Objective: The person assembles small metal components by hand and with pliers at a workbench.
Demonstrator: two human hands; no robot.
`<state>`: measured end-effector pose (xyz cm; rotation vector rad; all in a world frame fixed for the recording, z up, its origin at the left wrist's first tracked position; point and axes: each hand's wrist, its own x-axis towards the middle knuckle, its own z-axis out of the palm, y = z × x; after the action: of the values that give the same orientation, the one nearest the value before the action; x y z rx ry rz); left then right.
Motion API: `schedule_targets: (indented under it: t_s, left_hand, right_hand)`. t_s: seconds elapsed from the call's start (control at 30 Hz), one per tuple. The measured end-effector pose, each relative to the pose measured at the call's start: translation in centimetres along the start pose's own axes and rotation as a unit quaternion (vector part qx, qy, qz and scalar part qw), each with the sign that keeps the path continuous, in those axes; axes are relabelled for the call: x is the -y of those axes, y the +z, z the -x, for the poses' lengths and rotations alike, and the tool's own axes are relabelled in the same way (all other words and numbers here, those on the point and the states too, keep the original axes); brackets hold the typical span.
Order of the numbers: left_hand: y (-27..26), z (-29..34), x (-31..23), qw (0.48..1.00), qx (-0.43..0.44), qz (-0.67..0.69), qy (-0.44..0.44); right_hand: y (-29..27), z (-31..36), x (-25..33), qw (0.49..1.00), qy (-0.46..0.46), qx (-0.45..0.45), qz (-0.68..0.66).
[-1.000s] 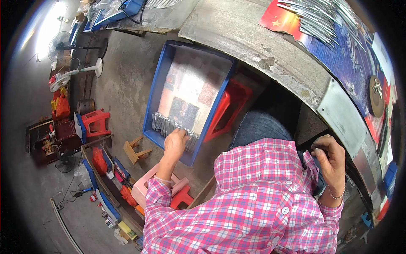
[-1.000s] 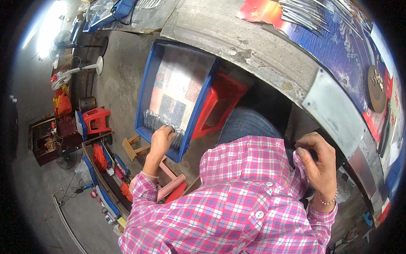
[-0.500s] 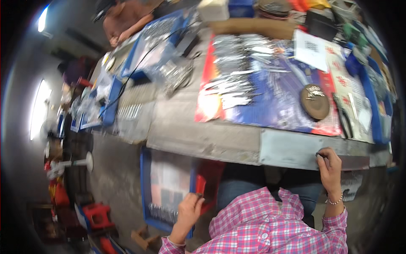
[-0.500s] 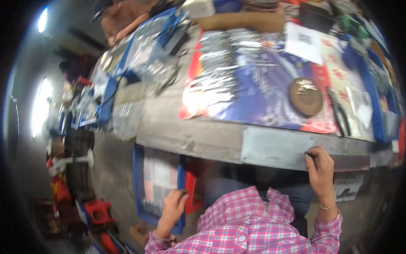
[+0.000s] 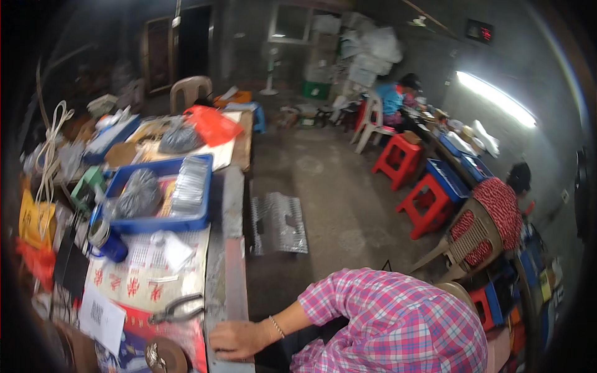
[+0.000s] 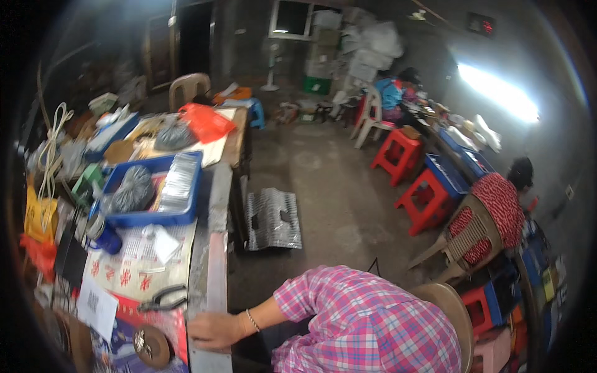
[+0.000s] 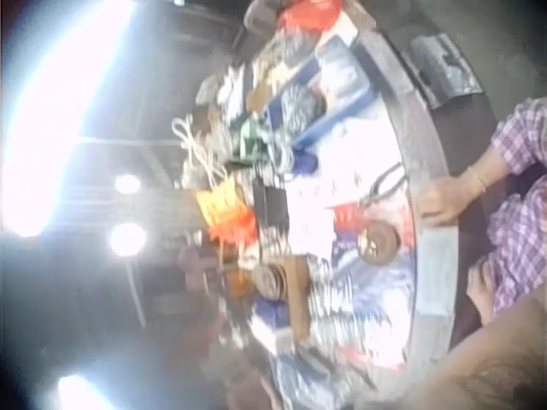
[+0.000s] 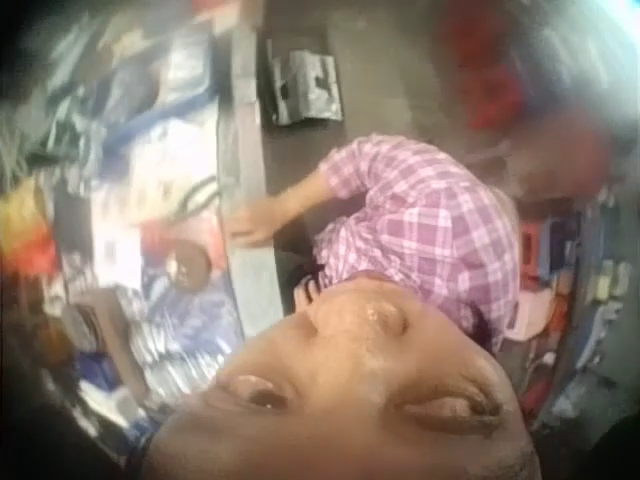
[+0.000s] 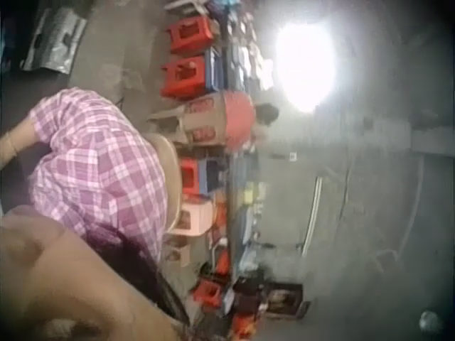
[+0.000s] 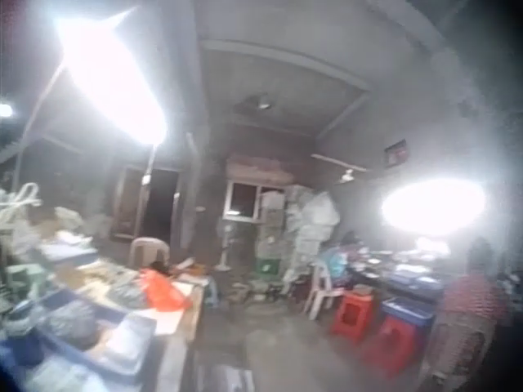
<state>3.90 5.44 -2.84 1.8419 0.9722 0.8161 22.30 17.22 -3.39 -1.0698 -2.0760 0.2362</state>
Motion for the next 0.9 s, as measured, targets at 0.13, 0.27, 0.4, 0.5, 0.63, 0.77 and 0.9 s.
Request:
schedule_targets:
  t_s: [0.13,0.27,0.4,0.5,0.63,0.77,0.9]
  left_hand:
    - [0.5,-3.4,0.5,0.997,0.058,0.033,0.05]
    - [0.5,-4.5,1.1,0.994,0.08,0.054,0.057]
    - [1.2,-5.2,1.1,0.992,0.098,0.069,0.049]
    - [1.9,-5.3,0.8,0.991,0.106,0.076,0.04]
    - [2.3,-4.1,0.7,0.993,0.093,0.07,-0.004]
    - [-0.7,0.7,-0.8,0.992,0.006,0.037,-0.122]
    - [-2.7,1.2,-1.2,0.987,0.062,0.119,-0.085]
  right_hand:
    - [-1.4,-0.2,1.0,0.999,0.034,0.012,-0.006]
    - [-1.1,-0.8,1.5,0.999,-0.041,-0.025,0.005]
    - [-1.3,-0.8,1.1,0.997,-0.055,-0.045,0.039]
    - [-1.3,-0.6,0.7,0.995,-0.063,-0.054,0.049]
    - [-0.5,-0.3,0.3,0.999,-0.009,0.031,-0.016]
    - [0.8,-1.1,-0.2,0.998,-0.026,0.049,0.02]
    - [-2.5,-1.4,0.4,0.994,-0.041,0.065,0.075]
